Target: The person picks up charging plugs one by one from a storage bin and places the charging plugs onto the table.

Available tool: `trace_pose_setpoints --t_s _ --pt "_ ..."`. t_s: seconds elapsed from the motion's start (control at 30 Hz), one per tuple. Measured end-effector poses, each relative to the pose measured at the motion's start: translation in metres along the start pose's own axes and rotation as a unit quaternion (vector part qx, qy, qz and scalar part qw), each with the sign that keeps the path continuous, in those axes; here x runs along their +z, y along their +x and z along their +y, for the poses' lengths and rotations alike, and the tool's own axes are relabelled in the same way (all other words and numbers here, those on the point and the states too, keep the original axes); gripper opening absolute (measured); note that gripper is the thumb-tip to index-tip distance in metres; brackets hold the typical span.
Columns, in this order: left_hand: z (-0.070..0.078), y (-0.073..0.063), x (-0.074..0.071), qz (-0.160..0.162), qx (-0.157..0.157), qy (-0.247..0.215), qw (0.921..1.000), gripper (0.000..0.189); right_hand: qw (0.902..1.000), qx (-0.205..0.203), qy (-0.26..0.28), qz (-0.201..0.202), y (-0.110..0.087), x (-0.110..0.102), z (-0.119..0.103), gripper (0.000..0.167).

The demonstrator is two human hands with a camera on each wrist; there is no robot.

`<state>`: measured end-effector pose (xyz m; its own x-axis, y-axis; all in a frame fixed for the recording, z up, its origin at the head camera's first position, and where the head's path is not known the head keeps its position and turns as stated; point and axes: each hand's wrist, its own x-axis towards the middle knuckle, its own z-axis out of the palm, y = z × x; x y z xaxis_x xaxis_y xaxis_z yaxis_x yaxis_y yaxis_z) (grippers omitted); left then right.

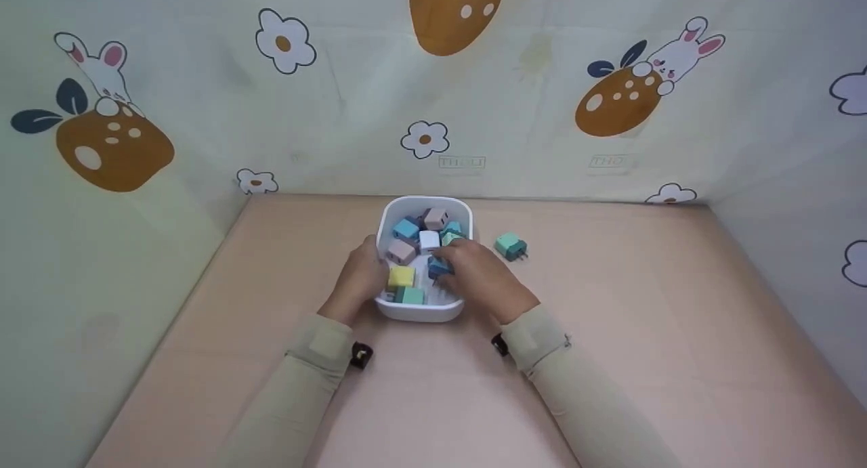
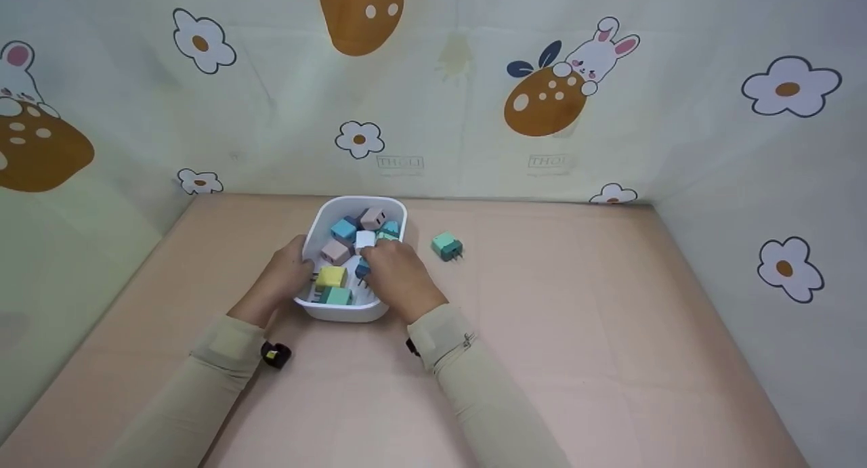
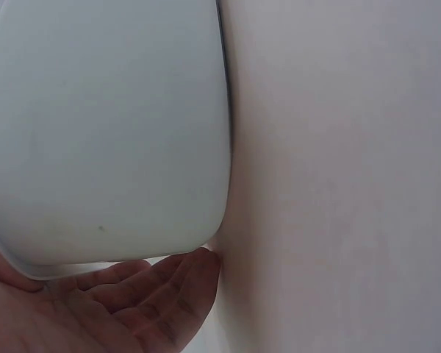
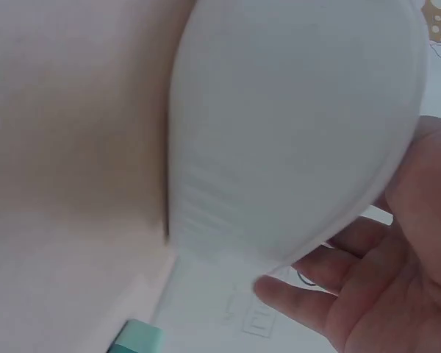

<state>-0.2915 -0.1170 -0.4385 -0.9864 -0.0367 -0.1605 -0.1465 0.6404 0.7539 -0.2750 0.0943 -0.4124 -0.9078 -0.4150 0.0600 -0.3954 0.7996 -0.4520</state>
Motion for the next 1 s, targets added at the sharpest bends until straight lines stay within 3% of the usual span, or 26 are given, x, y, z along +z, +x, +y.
trace_pose_setpoints --t_s 0.3,0.57,1.0 --pt "-0.002 0.001 0.0 -0.001 0.006 -0.005 1.0 0.057 0.9995 0.02 -0.023 0.002 0.0 0.004 -0.001 0.05" --pt "-0.003 0.001 0.0 0.0 0.0 -0.011 0.9999 0.058 0.9998 0.01 -0.004 0.014 -0.001 0.005 -0.003 0.051" --pt "-0.001 0.002 0.0 -0.004 -0.011 -0.008 0.9999 0.055 0.9985 0.021 0.018 0.047 -0.002 -0.018 -0.01 0.051"
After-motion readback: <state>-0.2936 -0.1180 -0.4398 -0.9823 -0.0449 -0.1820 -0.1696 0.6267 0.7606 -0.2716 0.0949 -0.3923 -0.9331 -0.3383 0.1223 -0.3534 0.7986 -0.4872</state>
